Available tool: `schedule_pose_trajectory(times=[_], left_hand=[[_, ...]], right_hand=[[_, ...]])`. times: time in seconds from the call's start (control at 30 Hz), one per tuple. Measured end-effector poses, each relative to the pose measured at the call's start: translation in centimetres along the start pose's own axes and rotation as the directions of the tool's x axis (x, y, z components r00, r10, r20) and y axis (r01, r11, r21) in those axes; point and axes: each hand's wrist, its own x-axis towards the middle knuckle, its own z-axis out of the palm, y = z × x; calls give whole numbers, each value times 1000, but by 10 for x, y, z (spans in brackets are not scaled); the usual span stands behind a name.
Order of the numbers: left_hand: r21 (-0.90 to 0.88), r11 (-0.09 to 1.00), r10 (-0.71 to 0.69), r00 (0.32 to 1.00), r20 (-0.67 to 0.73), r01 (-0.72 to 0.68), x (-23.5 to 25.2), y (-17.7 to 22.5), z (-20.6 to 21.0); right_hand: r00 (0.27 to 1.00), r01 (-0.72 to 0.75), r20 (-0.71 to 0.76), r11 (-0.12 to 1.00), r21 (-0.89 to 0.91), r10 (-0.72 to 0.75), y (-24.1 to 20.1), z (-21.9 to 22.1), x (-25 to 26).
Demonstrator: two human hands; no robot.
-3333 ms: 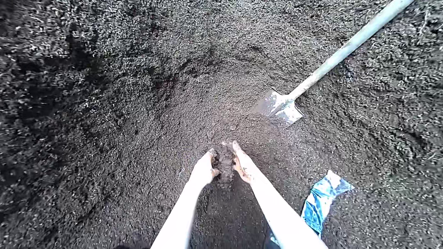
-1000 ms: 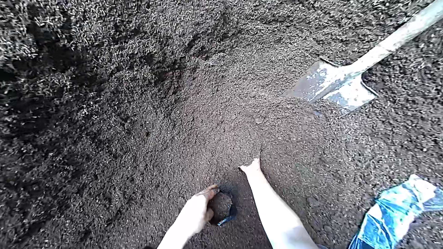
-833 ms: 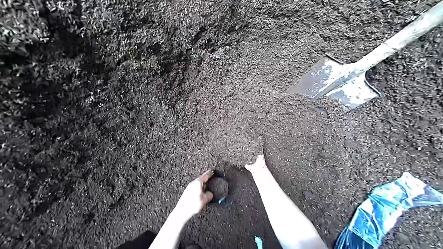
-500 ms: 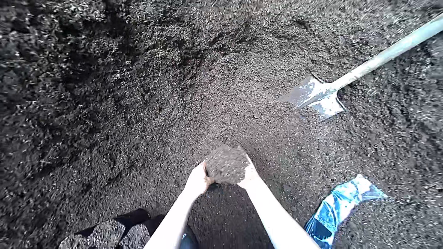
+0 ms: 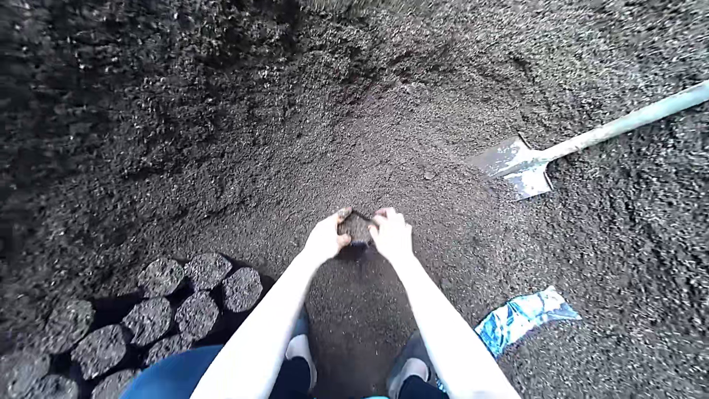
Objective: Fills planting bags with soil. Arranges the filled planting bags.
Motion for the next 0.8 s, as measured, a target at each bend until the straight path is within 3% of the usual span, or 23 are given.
schedule_pose_trajectory(times=[0.07,0.1,0.2,0.27,0.37,0.43,0.5,0.6,0.8], left_hand=[[-28,999,22,998,-58,-24,-6,5,0],[-7,999,37,998,-51,-37,-2,-1,5],[129,990,54,998,21,-57,20,-35,29],[168,985,24,999,42,-30,20,-36,26],[214,975,-32,993,-115,56,14,-20,13],[310,946,-50,986,-161,99,31,-16,16],[440,895,-46,995,-91,81,63,-21,29],[548,837,-61,993,100,-4,94,-28,45],[380,897,104,944,314,-226,41,-29,73]], right_hand=[[987,-4,-161,996,88,18,4,7,-4],[986,-41,-159,993,109,58,8,17,-1],[984,-172,56,982,78,168,23,36,10],[981,-178,88,981,71,172,28,30,11],[999,10,-54,993,119,-3,29,23,-3],[982,188,-13,971,146,-188,24,29,-10],[947,247,176,959,137,-269,10,34,-11],[911,226,342,972,59,-233,-1,45,-13],[933,162,331,986,-30,-143,23,83,-75]])
